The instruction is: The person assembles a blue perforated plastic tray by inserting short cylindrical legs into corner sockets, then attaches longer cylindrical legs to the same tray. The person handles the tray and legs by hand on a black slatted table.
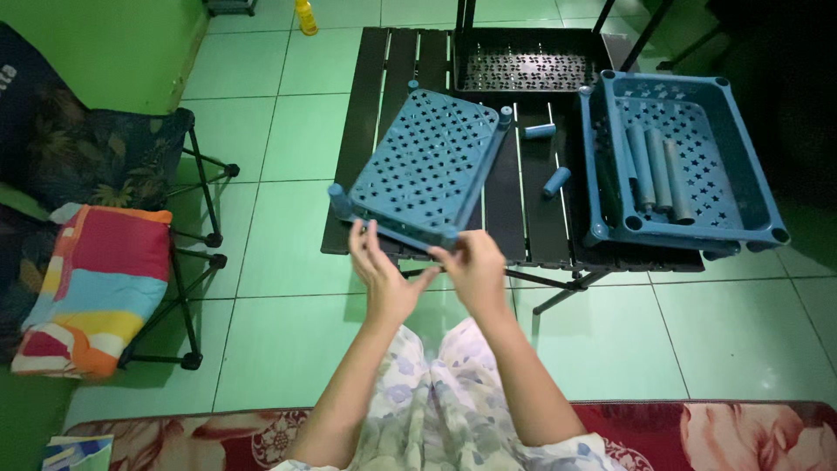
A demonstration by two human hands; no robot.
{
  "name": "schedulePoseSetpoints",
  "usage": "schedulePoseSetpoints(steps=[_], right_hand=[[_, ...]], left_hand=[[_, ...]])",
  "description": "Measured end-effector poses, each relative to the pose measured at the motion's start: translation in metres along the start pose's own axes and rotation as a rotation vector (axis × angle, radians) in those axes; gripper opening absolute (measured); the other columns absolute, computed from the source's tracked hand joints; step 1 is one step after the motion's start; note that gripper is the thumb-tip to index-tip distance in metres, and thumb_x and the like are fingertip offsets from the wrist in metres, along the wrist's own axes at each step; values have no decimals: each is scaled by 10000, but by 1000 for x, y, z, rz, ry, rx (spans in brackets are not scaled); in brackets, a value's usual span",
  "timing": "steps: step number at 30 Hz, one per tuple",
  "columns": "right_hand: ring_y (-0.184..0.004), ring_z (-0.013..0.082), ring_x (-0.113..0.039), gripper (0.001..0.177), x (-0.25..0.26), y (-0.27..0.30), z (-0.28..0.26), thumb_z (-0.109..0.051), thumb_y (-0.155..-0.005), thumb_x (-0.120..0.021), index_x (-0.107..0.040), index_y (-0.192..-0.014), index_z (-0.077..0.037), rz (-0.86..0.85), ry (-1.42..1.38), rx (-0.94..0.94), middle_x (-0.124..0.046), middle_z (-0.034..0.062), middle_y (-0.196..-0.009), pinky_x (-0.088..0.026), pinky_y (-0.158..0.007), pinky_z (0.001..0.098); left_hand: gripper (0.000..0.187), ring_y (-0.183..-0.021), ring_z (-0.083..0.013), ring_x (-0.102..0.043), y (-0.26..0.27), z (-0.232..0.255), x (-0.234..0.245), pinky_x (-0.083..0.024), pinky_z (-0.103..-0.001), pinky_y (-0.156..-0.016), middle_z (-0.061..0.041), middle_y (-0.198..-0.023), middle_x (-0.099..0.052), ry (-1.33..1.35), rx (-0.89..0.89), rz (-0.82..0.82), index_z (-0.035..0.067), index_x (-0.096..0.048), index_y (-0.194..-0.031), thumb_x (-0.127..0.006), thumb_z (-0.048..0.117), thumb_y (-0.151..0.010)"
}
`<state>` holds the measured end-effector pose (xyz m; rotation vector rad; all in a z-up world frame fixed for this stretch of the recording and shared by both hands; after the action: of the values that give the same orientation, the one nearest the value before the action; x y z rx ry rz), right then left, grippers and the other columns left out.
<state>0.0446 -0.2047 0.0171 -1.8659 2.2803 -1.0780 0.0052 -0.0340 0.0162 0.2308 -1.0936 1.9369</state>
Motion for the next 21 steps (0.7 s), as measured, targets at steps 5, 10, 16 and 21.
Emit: schedulePoseSetpoints(steps=[5,10,16,21], right_hand=[[-644,202,-622,350,-32,10,-25,-149,-743,-893,-666,-963,1,-163,-155,4,-630,112,-815,-536,-604,327],[-877,198,-726,307,-16,7,-31,-39,-857,-772,-709,-1158,-30,-345,-276,179,-719,119,-1053,-602,-768,307],[-1163,367,-568,224,64,-49,19,-20,-905,-749,-684,-1119,-7,73,300,153,-649,168,-1229,-464,-1028,444],[-1383,414,-440,394,84,-68,65,65,-868,-657,-656,-1260,23,84,525,38,-465,229,-1490,-408,-1145,463]], left_hand=[[990,-1411,-509,-352,-2,7,6,-325,-615,-1147,-288,-1601,-255,72,-44,-37,62,-357,-1515,-893,267,-709],[676,-1401,-481,-376,-6,-7,15,-353,-578,-1142,-237,-1586,-326,29,-17,-83,149,-583,-1334,-869,227,-726],[444,-1386,-421,-491,-24,-42,30,-423,-525,-1149,-159,-1567,-398,83,14,-75,142,-674,-1208,-841,120,-797],[418,-1347,-365,-553,-46,-70,46,-491,-429,-1092,-160,-1498,-431,273,123,-139,138,-715,-1195,-795,36,-797]])
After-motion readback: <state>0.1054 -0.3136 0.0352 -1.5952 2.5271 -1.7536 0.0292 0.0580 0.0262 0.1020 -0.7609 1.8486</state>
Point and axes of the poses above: each hand's wrist, its own y-axis away from the middle knuckle, its own x-axis out of the back of the hand, z = x × y, the point moved 6 cm from there along -y, towards the middle knuckle
